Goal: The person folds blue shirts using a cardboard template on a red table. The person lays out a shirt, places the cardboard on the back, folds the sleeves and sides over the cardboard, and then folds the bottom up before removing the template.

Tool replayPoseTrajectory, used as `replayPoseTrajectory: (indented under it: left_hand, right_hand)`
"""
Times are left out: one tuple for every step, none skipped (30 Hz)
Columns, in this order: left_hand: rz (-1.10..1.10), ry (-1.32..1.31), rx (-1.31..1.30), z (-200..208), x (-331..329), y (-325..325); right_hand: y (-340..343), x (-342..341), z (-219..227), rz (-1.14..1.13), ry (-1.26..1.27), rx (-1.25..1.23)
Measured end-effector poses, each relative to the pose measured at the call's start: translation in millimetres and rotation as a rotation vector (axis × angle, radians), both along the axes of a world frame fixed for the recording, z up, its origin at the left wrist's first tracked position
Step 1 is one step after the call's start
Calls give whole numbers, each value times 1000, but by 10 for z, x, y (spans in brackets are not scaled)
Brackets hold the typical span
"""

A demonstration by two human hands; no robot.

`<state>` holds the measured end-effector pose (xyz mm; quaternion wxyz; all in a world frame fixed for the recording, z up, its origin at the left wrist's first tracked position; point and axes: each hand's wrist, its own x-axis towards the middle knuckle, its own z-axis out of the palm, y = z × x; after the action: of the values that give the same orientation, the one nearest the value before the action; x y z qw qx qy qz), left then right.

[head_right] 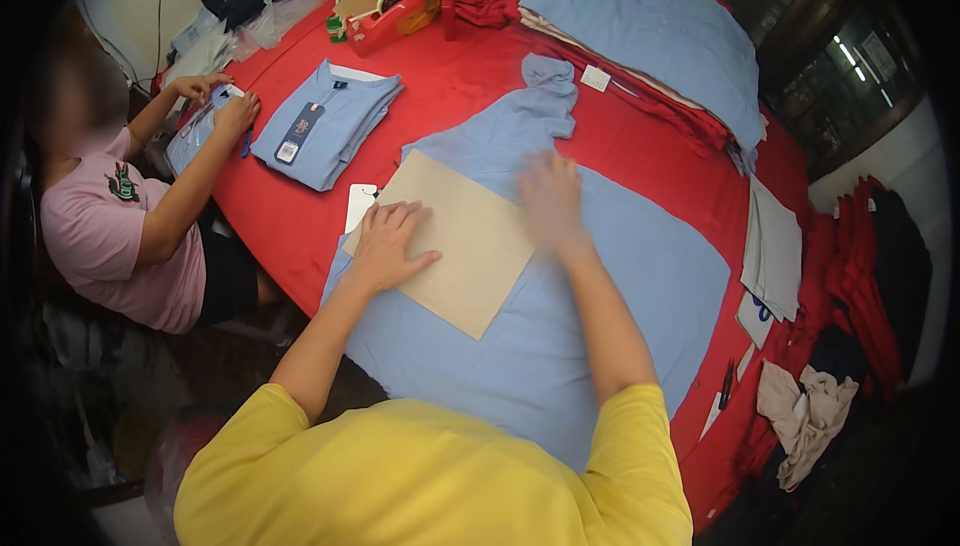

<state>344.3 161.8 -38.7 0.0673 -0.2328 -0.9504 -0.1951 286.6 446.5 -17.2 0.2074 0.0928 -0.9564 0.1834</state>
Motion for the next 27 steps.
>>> replayPoseTrajectory:
  left_hand:
    - [-6,35,19,-67,2,-7]
    - [-12,72,36,-103,-6,-23]
    - [-6,74,35,-97,-4,-25]
    - [-9,74,40,-76,12,1]
    - [-16,75,45,-53,8,25]
    - [-4,104,39,-63,16,21]
    - [4,135,33,-70,5,28]
    - [6,166,28,-79,-12,46]
    - [13,150,31,-101,-12,40]
    - [31,131,33,-134,4,14]
    - [46,112,35,-155,25,-14]
    - [55,105,21,-146,40,-42]
    - [54,102,9,-127,38,-58]
    - [43,99,-6,-106,52,-65]
    - [59,60,-72,-100,73,-77]
    - [84,31,-139,-93,63,-90]
    - [99,6,-206,-82,31,-82]
    - [2,104,-197,-110,-49,-45]
    - [3,125,-101,-186,-104,-47]
    - [17,135,-5,-298,-91,-88]
    - [36,140,97,-370,-56,-105]
    - [61,170,108,-345,-48,-82]
    - [86,196,111,-255,-32,-74]
    - [105,225,114,-197,-24,-53]
    - [63,234,137,-211,-32,-47]
    - [21,242,159,-245,-46,-59]
    - [-22,256,183,-231,-47,-63]
  right_hand:
    - [-2,-223,45,-116,16,-70]
    - [-20,-406,75,-235,13,-108]
    - [-28,-561,95,-357,9,-143]
    - [63,-715,48,-340,-60,-112]
    - [189,-854,-19,-326,-128,-81]
    - [169,-879,1,-299,-206,-48]
    - [166,-876,13,-270,-163,0]
    - [196,-875,44,-246,-120,48]
    - [103,-821,209,-213,-81,90]
    - [-178,-615,537,-64,-207,86]
    - [-465,-304,934,83,-332,79]
    - [-589,-8,1275,385,-469,21]
    - [-644,179,1455,680,-597,-42]
    - [-640,172,1420,605,-559,-258]
    - [-620,111,1339,522,-514,-470]
    - [-607,49,1223,445,-454,-675]
    - [-597,-8,883,438,-352,-553]
    - [-601,-124,396,422,-244,-429]
    - [-673,-234,91,413,-143,-305]
    - [-860,-142,-56,429,-243,-118]
    - [-1047,39,-172,447,-346,76]
    - [-1147,158,-185,458,-344,143]
    - [-1242,282,-153,470,-343,202]
    - [-1287,362,-128,477,-340,259]
    - [-1299,377,-181,493,-334,190]
    - [-1296,369,-268,507,-327,120]
    - [-1283,366,-251,521,-314,52]
